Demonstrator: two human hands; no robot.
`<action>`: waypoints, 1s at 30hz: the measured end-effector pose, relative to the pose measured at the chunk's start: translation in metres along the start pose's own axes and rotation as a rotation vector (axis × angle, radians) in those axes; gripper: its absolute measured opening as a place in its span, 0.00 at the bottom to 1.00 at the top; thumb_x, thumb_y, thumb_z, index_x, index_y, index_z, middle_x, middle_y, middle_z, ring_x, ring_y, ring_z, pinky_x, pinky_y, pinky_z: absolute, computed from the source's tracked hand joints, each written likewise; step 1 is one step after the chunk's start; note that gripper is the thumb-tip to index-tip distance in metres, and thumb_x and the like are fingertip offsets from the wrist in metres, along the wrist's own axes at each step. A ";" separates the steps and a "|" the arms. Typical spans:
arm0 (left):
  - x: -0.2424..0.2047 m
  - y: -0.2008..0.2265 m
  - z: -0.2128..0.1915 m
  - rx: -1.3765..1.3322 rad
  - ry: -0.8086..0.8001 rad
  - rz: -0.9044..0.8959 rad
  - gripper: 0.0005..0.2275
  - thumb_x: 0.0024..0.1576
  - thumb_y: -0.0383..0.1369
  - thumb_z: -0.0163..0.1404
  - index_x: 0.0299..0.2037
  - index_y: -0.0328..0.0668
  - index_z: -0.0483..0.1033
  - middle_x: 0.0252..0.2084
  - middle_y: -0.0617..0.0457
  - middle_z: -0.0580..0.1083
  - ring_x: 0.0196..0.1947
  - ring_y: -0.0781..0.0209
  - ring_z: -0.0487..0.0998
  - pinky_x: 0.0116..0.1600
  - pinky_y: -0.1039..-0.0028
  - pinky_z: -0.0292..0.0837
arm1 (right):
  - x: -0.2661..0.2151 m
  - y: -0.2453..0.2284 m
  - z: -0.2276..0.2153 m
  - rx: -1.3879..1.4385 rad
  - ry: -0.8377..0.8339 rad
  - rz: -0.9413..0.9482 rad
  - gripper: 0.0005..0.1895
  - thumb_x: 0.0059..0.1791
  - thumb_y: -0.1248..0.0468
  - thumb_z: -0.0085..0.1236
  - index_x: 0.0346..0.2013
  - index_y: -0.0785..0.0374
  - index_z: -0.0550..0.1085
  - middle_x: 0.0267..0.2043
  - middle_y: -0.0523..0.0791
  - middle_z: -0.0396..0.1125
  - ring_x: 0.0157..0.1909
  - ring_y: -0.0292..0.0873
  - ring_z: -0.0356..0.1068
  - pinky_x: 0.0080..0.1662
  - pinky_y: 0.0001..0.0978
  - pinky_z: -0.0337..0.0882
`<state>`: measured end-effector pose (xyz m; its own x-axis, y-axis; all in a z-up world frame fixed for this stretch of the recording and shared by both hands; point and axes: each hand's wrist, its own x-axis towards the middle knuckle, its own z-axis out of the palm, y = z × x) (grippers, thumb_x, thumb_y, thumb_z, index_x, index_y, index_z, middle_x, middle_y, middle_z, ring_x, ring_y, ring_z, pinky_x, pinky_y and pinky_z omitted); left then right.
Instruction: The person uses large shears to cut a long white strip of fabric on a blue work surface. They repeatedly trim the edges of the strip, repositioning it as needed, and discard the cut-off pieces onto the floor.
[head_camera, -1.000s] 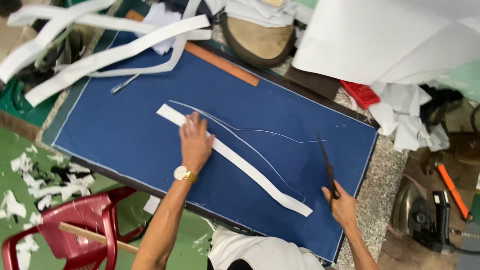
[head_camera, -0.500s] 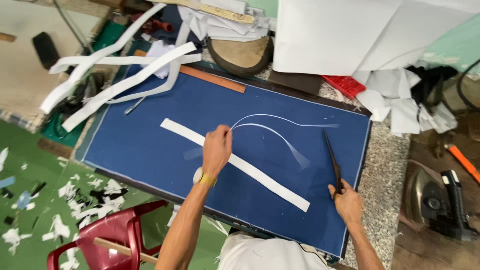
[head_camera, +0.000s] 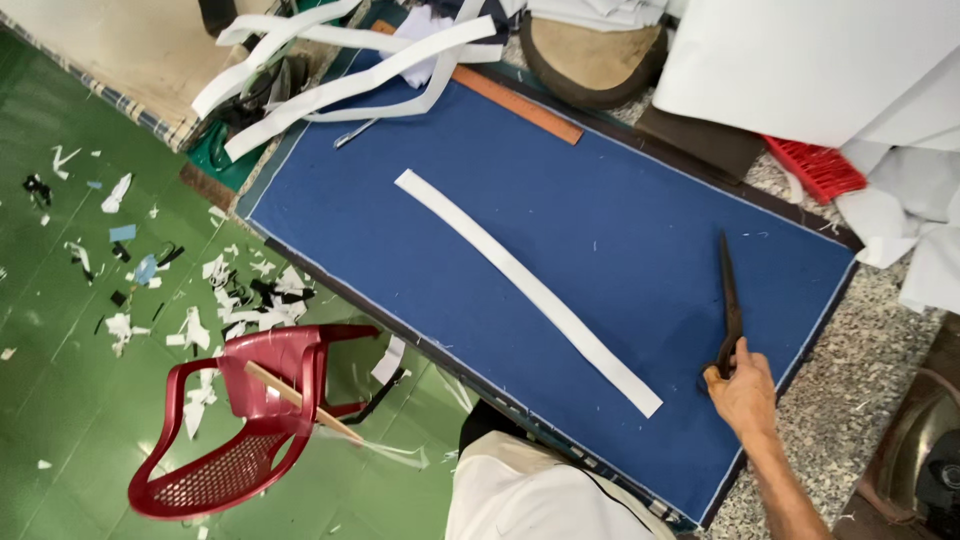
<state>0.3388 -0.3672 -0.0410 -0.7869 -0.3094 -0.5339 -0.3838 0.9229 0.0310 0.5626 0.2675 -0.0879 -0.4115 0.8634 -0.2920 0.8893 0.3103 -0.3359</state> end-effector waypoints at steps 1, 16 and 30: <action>0.002 -0.006 -0.005 0.030 -0.010 0.024 0.29 0.57 0.55 0.43 0.68 0.57 0.63 0.57 0.55 0.75 0.56 0.53 0.78 0.59 0.63 0.74 | -0.001 -0.001 -0.001 -0.001 -0.007 0.000 0.42 0.44 0.54 0.59 0.72 0.64 0.66 0.54 0.55 0.70 0.58 0.59 0.71 0.58 0.52 0.72; 0.076 0.226 -0.196 0.136 -0.098 0.726 0.21 0.64 0.49 0.41 0.55 0.44 0.76 0.48 0.38 0.80 0.52 0.41 0.80 0.57 0.56 0.75 | -0.057 -0.211 0.005 0.033 0.177 -0.251 0.22 0.49 0.53 0.56 0.58 0.48 0.75 0.52 0.47 0.71 0.59 0.50 0.71 0.58 0.42 0.71; 0.041 0.441 -0.086 -0.616 -0.842 0.693 0.30 0.65 0.46 0.44 0.65 0.21 0.56 0.50 0.31 0.76 0.46 0.47 0.81 0.47 0.66 0.81 | -0.059 -0.386 0.071 0.544 -0.206 0.084 0.16 0.47 0.48 0.60 0.48 0.45 0.80 0.44 0.40 0.77 0.49 0.44 0.77 0.47 0.35 0.77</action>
<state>0.0956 0.0069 0.0239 -0.4478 0.6498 -0.6141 -0.3534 0.5023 0.7892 0.2296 0.0682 -0.0046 -0.4223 0.7643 -0.4873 0.7127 -0.0523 -0.6996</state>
